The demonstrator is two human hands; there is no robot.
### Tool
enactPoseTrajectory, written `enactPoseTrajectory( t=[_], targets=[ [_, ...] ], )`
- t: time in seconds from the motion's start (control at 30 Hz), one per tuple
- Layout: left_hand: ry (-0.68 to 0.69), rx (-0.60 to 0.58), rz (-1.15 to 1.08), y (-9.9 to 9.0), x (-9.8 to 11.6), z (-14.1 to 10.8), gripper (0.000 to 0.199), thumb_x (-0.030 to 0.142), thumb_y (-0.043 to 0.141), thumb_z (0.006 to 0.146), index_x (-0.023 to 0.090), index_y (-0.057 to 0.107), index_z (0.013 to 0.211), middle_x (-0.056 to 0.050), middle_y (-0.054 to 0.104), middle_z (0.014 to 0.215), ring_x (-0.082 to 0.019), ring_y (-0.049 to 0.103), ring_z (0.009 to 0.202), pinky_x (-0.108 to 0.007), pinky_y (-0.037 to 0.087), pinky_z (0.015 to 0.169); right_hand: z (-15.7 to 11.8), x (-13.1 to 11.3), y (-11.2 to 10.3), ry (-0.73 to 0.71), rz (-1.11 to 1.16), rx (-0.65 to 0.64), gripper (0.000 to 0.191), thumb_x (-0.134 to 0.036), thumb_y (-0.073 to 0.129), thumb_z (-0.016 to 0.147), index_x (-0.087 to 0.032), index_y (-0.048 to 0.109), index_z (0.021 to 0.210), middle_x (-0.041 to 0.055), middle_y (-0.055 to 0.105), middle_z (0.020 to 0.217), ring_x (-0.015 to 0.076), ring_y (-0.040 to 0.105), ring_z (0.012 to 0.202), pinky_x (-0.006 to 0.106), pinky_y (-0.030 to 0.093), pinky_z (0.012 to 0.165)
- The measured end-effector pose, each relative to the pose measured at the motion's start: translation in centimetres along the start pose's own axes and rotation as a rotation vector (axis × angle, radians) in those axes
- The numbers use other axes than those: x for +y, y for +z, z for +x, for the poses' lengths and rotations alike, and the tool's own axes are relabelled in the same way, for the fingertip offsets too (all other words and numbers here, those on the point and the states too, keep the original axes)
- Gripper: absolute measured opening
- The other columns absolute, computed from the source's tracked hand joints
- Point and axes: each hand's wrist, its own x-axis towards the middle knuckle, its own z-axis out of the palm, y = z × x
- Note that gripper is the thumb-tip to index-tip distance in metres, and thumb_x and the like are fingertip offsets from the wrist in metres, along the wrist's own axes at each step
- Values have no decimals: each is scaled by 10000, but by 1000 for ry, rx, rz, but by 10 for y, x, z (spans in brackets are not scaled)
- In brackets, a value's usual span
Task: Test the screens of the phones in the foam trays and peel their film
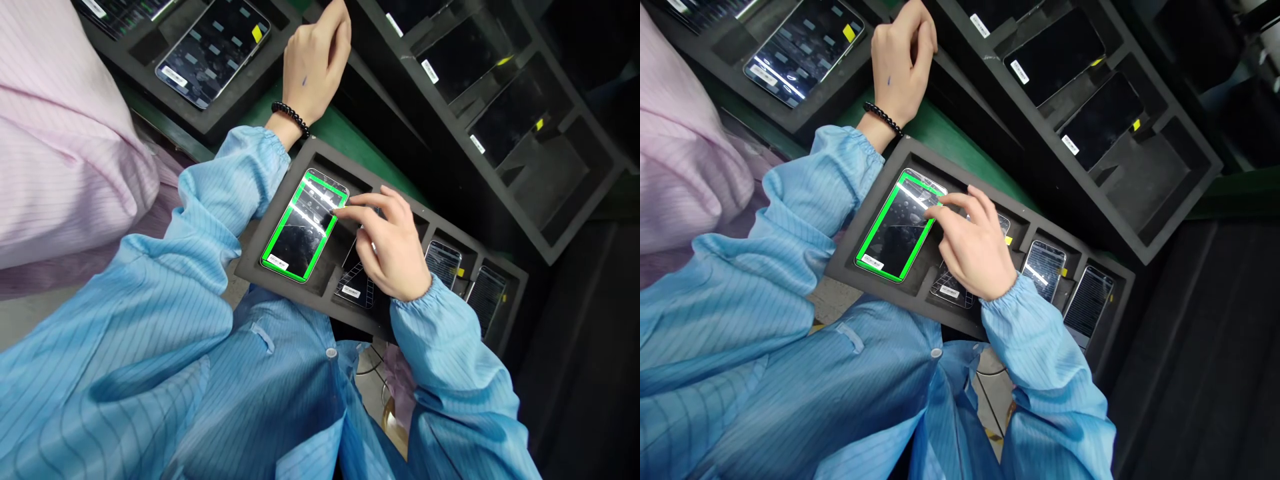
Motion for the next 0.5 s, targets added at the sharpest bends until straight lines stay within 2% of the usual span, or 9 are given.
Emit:
enactPoseTrajectory(
  t=[0.17,0.3,0.5],
  targets=[
    [-28,-7,8,0,6,-1,414,488,276,1047,250,547,844,-30,562,722,-178,480,618,-340,231,672,1,1,9,-66,-95,-35,452,-28,431,823,-196,597,1209,83,726,1079,282,599,1209,577,352,1183],
    [-58,-25,31,-2,10,0,400,467,257,1049,251,520,839,-31,531,722,-178,464,620,-341,246,681,-4,3,11,-139,-61,-63,424,-25,431,833,-183,596,1190,85,738,1074,263,615,1190,549,361,1184],
    [-89,-32,47,-3,15,1,330,375,296,1040,243,493,811,-25,514,702,-170,458,607,-338,258,687,0,6,10,-1,-67,-25,498,-16,402,802,-199,569,1234,83,702,1157,268,590,1212,563,365,1175]
  ],
)
